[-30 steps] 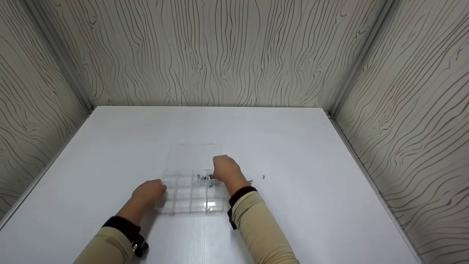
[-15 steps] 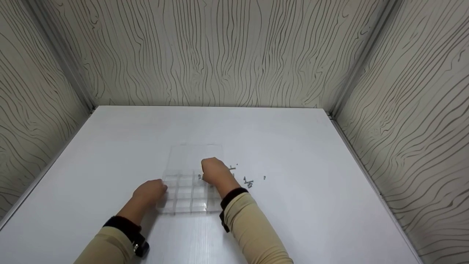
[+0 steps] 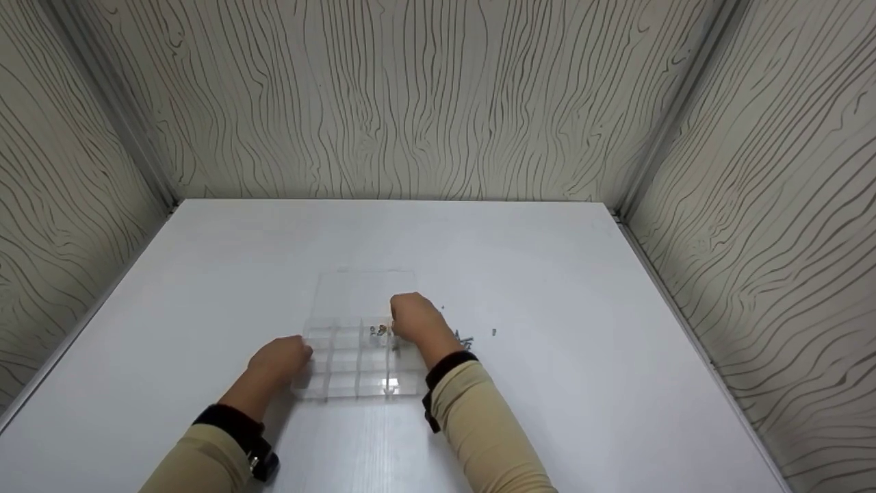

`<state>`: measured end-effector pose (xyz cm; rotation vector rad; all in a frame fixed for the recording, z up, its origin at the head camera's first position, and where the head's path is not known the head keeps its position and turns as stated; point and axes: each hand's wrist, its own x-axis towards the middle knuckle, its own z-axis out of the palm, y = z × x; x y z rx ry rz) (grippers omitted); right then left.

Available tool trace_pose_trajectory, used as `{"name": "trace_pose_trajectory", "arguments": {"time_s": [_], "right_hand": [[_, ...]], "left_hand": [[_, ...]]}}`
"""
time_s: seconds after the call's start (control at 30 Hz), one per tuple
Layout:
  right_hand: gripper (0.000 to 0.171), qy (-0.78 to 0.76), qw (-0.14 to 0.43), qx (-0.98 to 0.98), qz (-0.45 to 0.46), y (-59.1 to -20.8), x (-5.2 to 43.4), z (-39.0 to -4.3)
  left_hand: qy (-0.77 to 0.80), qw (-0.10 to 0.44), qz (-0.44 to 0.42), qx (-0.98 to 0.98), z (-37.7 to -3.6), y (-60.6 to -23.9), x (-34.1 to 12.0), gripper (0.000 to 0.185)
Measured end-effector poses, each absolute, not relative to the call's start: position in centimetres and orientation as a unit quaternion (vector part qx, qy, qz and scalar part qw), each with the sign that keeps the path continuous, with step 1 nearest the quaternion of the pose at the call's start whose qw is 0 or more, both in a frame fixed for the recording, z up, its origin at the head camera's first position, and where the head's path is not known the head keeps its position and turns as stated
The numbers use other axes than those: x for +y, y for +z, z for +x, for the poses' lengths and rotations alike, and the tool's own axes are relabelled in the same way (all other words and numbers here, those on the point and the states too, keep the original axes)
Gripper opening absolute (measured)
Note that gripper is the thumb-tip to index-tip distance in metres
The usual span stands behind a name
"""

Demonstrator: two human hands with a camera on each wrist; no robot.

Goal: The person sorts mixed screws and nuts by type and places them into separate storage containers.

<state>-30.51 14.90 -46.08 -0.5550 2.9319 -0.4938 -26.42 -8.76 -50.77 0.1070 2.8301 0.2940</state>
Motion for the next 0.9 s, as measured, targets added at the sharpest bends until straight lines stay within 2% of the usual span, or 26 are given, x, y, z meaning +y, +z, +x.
{"name": "trace_pose_trajectory", "arguments": {"time_s": [0.23,0.37,0.5,0.7,0.9], "right_hand": [[0.004,-0.171,0.052,0.973,-0.145,-46.5,17.7,-30.8],[0.006,-0.165,0.058,0.976,-0.127,-46.8,19.3,-31.0],[0.008,-0.166,0.094,0.977,-0.096,-47.1,20.5,-31.0],[0.013,-0.152,0.166,0.973,-0.059,-47.3,21.6,-30.3],[0.016,-0.147,0.185,0.970,-0.057,-47.8,22.0,-29.6]], "left_hand": [[0.154,0.131,0.006,0.979,-26.2,-50.7,-8.8,0.024],[0.097,0.126,0.050,0.986,-26.0,-50.7,-8.8,0.016],[0.037,0.122,0.095,0.987,-25.9,-50.8,-8.7,0.016],[0.056,0.123,0.087,0.987,-26.1,-50.9,-8.8,0.016],[0.078,0.127,0.078,0.986,-26.2,-50.7,-8.8,0.010]]}}
